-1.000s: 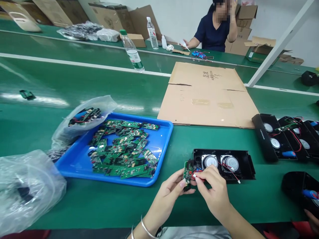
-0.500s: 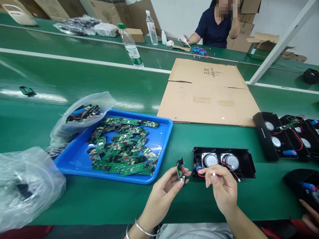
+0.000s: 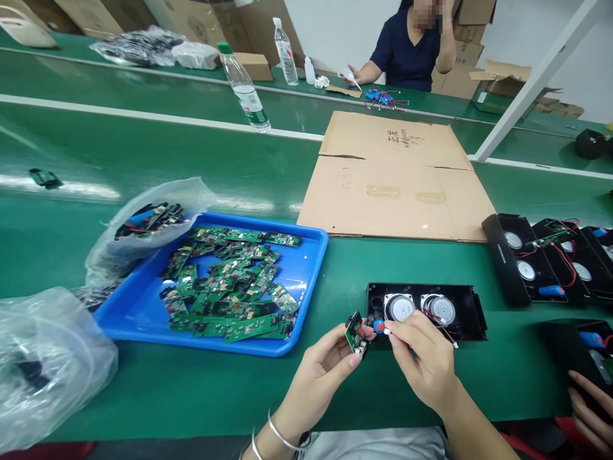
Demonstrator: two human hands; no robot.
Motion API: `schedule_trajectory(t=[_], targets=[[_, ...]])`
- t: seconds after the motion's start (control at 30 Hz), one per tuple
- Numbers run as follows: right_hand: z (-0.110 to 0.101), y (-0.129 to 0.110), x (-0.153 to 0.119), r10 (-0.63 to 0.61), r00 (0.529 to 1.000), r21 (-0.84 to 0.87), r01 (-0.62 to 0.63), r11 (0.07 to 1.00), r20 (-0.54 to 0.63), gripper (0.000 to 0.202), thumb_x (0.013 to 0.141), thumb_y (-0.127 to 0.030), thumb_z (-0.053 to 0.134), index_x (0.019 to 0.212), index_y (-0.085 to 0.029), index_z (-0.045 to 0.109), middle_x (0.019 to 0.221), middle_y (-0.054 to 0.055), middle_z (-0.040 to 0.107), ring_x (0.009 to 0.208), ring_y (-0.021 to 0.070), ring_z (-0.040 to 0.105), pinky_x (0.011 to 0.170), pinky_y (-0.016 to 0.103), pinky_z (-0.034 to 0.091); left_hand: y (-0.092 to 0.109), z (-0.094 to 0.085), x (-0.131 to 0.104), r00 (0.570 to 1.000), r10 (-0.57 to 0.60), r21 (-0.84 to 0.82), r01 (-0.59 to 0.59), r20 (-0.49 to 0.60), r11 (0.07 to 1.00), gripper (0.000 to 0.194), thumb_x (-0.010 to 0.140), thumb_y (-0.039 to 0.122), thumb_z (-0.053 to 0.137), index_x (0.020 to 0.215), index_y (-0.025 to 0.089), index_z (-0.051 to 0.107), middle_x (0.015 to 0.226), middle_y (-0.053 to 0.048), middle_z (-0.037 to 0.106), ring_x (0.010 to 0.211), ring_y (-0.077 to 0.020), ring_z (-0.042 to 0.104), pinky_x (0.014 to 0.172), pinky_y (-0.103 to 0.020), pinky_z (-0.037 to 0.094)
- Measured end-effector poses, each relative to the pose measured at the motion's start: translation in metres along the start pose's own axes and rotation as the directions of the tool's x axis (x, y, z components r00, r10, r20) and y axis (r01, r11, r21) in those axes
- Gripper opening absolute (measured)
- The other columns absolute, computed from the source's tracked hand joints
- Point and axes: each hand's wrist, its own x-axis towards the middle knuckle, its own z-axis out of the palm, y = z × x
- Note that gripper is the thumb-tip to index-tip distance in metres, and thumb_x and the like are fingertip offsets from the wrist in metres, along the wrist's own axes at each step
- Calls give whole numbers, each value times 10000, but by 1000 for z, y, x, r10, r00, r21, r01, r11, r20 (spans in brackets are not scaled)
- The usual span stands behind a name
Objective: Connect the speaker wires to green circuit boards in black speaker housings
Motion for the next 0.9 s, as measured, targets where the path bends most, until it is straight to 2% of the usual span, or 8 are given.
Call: schedule_trajectory(t=[0.13,0.33,0.47,0.6,0.7,0.9], targets=[[2,-4,1,25,995,-85,-17,996,99,201,868,-54,457,996,-150,578,759,53,578,654,141,482,584,282,449,-3,3,0,999,29,1,-29,-31,1000,304,685,295,710,975,208,676,1054,-74,677,1000,-247,612,892,-355,501],[8,-6,-1,41,995,-73,-35,997,88,180,869,-53,473,987,-134,583,771,58,586,672,149,484,597,291,448,-2,7,2,998,64,62,-62,-28,996,315,686,327,705,973,199,684,1043,-92,674,983,-253,612,873,-366,511],[7,-8,1,21,992,-150,-2,989,121,170,870,-49,469,972,-103,594,739,64,581,641,150,465,565,290,422,0,3,3,991,133,221,-133,12,966,254,742,295,651,985,233,690,1065,-78,664,1007,-235,596,863,-330,510],[4,-11,5,19,986,-228,20,973,167,169,869,-40,457,887,-75,621,649,53,543,591,144,426,516,283,387,0,-5,4,964,243,430,-265,105,863,289,769,209,616,1041,289,666,1080,-55,672,1006,-210,598,891,-322,484],[3,-13,7,30,981,-253,20,967,191,192,881,-57,444,842,-82,629,627,46,533,577,140,419,500,282,369,0,-8,4,952,278,489,-303,125,818,281,764,197,619,1026,282,675,1072,-61,680,984,-221,613,886,-344,486],[5,-12,6,34,992,-229,-5,973,125,140,890,-114,489,870,-107,627,631,26,571,591,131,452,532,293,354,1,-6,4,957,263,482,-288,121,827,208,743,229,649,938,266,712,995,-68,706,914,-228,637,827,-334,512]])
